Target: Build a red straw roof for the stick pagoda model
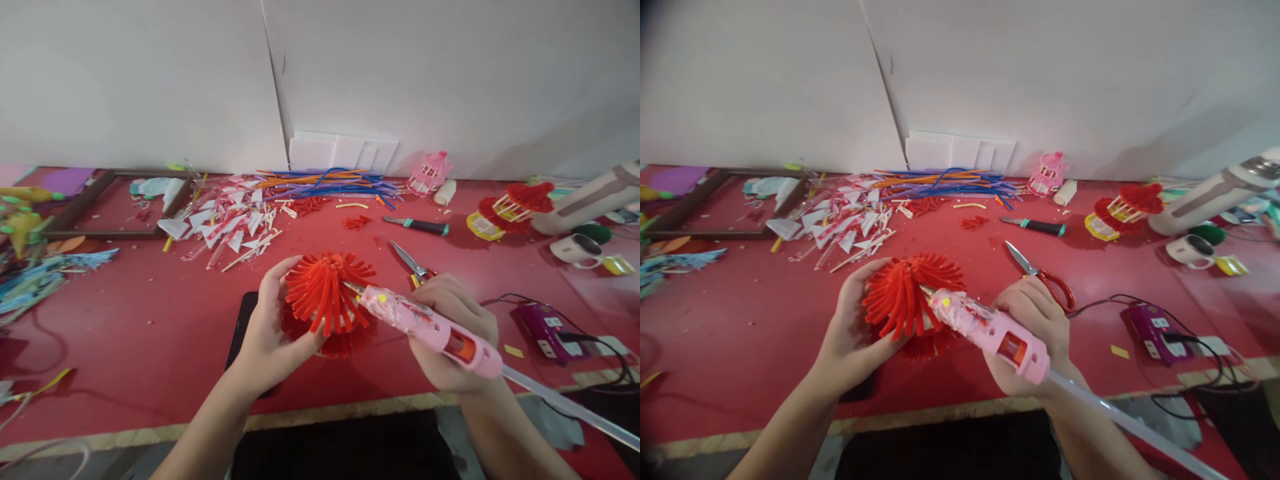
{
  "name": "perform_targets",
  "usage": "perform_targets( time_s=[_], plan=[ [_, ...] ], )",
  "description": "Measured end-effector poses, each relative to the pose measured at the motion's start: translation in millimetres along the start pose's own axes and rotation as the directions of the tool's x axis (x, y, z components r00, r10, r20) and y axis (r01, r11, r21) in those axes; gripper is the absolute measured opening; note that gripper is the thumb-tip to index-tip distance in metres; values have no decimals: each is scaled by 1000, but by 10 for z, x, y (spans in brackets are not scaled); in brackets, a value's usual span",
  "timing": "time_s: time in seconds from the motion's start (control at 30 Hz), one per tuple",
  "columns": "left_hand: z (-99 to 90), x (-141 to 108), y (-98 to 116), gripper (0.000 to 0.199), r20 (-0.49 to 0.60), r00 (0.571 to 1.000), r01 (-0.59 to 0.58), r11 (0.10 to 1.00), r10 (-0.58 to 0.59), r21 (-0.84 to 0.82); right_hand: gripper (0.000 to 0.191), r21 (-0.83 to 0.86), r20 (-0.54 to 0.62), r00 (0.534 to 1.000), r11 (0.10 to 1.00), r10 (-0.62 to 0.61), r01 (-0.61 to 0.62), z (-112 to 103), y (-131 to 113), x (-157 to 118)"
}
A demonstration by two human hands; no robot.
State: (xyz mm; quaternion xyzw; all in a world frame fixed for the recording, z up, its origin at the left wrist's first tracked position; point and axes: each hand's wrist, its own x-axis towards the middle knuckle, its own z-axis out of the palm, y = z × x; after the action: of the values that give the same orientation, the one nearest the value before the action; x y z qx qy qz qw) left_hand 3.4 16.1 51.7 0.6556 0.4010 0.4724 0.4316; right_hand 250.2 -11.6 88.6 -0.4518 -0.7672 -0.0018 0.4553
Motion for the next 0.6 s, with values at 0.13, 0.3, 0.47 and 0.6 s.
perform_targets(
  time_s=[0.13,0.3,0.47,0.6],
  plan=[
    [-9,1,-4,72,-14,999,-32,999,33,10,13,-2,6,1000,1000,2,-2,-14,-2,3],
    [-36,35,30,69,-29,996,-79,996,80,48,17,2,-2,1000,1000,-4,4,-27,-4,-7],
    [-52,84,59,68,-40,995,-93,992,97,85,15,18,-4,1000,1000,10,-10,-34,-2,-18],
    [-67,97,63,68,-52,995,-79,993,84,85,14,35,-7,1000,999,-6,7,-30,11,-36]
  ],
)
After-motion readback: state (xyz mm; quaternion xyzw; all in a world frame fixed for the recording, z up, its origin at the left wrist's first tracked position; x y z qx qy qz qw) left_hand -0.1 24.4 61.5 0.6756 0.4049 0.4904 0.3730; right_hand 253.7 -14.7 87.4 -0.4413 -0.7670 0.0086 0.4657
